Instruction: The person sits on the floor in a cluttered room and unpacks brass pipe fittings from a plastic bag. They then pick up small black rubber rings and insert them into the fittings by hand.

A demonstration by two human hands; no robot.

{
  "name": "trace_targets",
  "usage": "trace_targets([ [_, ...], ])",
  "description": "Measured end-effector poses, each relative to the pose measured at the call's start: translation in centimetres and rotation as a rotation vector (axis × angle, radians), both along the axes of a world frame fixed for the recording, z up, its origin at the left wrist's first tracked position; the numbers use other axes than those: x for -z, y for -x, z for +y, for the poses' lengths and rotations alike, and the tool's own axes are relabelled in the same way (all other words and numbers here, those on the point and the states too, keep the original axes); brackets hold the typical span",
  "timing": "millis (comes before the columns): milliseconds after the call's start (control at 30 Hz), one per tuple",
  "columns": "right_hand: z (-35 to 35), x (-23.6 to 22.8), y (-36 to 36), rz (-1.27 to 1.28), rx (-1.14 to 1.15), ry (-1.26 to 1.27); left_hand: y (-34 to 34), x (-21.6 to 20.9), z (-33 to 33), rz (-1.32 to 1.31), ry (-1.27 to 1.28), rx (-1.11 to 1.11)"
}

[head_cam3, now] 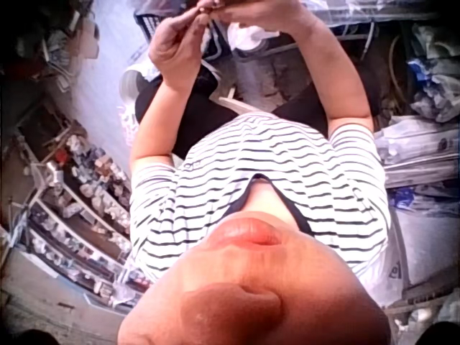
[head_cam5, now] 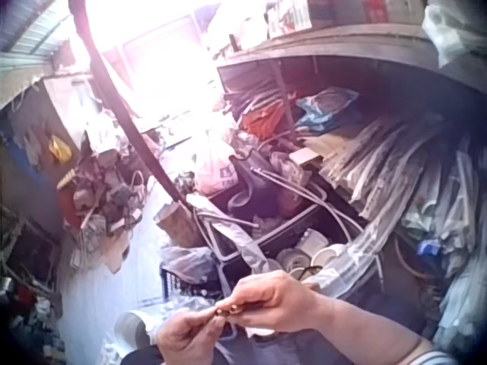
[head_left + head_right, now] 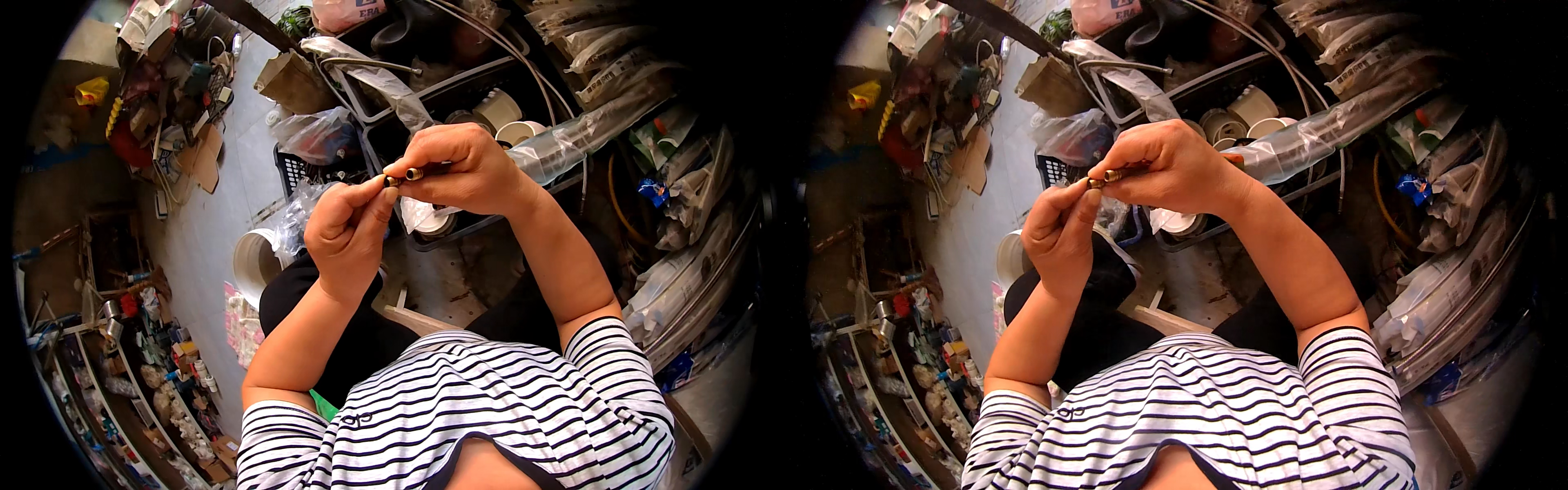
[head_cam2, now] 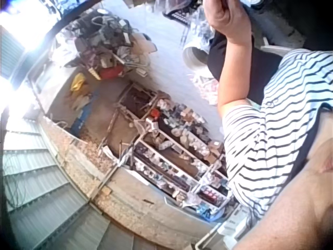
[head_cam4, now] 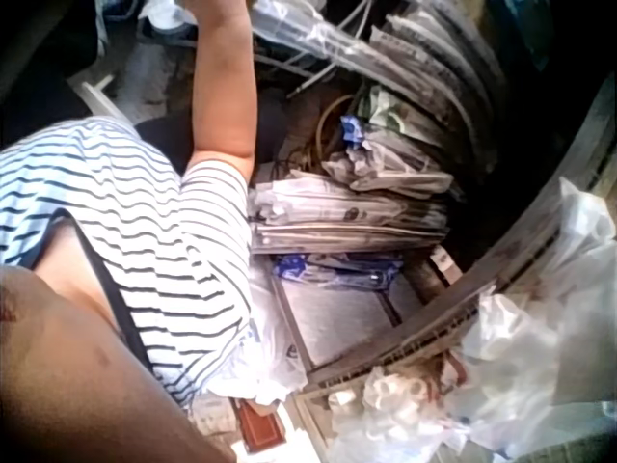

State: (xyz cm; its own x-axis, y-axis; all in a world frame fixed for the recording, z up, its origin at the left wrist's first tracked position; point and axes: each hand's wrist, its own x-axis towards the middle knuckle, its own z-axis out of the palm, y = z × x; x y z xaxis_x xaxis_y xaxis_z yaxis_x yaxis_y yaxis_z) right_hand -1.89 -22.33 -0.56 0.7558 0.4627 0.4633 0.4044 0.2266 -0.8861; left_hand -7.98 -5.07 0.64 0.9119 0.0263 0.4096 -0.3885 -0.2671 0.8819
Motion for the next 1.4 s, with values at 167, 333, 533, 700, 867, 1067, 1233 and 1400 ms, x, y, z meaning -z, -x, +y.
trace_targets([
  [167,0.1,0.1,0.2,-0.034,0.028,-0.041,-0.1,-0.1,0.1,-0.111,-0.136,-0.027],
  [333,0.1,-0.7,0.7,0.053,0.031,-0.025,0.1,-0.7,0.2,-0.110,-0.178,-0.041],
  [533,0.3,-0.8,0.8,0.027,0.080,0.039,0.4,-1.6,0.8,0.286,0.075,0.044],
  [700,0.5,-0.4,0.8,-0.002,0.077,0.032,0.0,-2.4,1.4,0.423,0.162,0.109],
  [867,0.6,-0.7,0.9,0.028,0.076,0.070,-0.3,-2.3,1.7,0.470,0.151,0.095],
  [1067,0.9,0.2,1.0,0.302,-0.038,-0.016,-0.2,-1.7,1.5,0.400,0.070,0.053],
  [1233,0.7,-0.2,1.1,0.384,-0.086,-0.021,0.1,-1.9,1.2,0.389,0.005,0.050],
  [1400,0.9,-0.1,1.2,0.288,-0.017,-0.020,0.3,-1.6,0.8,0.368,0.026,0.012],
])
